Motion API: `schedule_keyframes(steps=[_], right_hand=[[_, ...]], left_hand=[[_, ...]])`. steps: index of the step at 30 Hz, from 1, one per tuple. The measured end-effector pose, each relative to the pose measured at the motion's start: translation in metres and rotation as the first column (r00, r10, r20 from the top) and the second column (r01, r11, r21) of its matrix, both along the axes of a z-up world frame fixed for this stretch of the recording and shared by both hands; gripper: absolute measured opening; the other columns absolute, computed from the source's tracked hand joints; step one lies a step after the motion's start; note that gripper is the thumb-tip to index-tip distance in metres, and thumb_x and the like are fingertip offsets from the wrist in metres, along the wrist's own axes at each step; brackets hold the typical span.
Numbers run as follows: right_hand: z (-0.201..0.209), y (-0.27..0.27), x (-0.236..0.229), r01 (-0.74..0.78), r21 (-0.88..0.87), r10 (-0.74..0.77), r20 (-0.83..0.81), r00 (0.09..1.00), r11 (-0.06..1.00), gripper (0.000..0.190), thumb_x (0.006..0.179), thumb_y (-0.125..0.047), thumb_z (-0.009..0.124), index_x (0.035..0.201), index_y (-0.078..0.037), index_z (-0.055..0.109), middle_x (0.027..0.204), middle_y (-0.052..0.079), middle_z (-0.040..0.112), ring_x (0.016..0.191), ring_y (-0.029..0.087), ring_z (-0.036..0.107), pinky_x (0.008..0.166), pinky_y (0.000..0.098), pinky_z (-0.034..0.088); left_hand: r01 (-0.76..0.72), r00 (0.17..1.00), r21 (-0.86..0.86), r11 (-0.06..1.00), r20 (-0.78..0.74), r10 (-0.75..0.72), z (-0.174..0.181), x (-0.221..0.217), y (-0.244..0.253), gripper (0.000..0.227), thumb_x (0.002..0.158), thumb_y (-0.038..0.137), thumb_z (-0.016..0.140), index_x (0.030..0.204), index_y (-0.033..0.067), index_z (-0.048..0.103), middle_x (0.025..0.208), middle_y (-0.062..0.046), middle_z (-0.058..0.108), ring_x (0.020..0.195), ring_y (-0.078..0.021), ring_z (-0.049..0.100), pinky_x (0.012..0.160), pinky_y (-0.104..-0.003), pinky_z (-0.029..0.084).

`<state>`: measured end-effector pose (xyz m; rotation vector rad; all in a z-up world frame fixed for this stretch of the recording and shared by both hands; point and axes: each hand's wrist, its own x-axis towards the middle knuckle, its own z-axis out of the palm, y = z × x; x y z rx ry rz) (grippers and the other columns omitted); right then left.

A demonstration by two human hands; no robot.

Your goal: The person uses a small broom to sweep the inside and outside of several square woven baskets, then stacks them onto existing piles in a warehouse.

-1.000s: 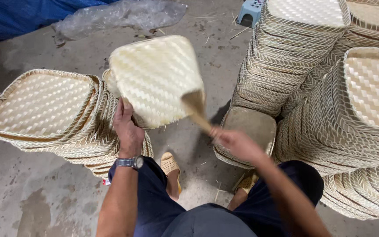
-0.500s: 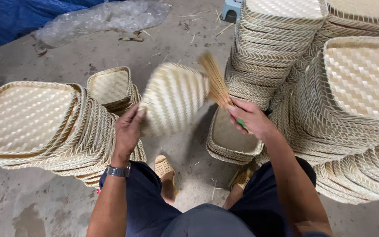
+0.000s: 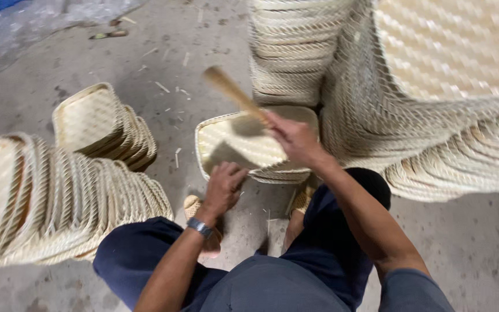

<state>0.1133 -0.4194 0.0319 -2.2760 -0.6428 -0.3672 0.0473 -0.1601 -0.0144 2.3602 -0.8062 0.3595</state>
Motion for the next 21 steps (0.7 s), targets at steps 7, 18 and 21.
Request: schedule_keyframes(steps=[7, 18, 21], right_hand=[[-0.036, 0.026, -0.010, -0.093, -0.139, 0.099, 0.039, 0.994, 0.986, 0.049, 0.101, -0.031, 0.063, 0.147, -0.017, 0.051, 0.094, 0.015, 0.070, 0.064, 0.026, 0.069, 0.051, 0.0377, 0.058], [-0.042, 0.021, -0.005, -0.125, -0.130, 0.115, -0.086, 0.990, 0.984, 0.074, 0.083, -0.033, 0.077, 0.149, -0.016, 0.047, 0.077, 0.013, 0.060, 0.058, 0.029, 0.064, 0.047, 0.0415, 0.053], [-0.039, 0.022, -0.005, -0.121, -0.150, 0.107, -0.100, 0.989, 0.981, 0.079, 0.082, -0.025, 0.075, 0.154, -0.020, 0.046, 0.083, 0.011, 0.063, 0.065, 0.028, 0.066, 0.055, 0.0411, 0.056]], left_hand=[[0.182, 0.982, 0.131, 0.974, -0.083, -0.173, -0.129, 0.030, -0.067, 0.011, 0.092, 0.008, 0.067, 0.103, 0.0063, 0.066, 0.101, -0.018, 0.065, 0.105, -0.0375, 0.058, 0.095, -0.049, 0.046], [0.270, 0.779, -0.217, 0.938, -0.523, -0.345, -0.287, 0.069, -0.075, 0.052, 0.101, 0.026, 0.060, 0.146, 0.0055, 0.046, 0.146, -0.014, 0.048, 0.136, -0.0266, 0.045, 0.113, -0.042, 0.038], [-0.440, 0.501, -0.543, 0.715, -0.809, -0.307, -0.305, 0.057, -0.088, 0.039, 0.110, 0.032, 0.045, 0.142, 0.0092, 0.046, 0.134, -0.011, 0.052, 0.133, -0.0222, 0.050, 0.111, -0.039, 0.043]])
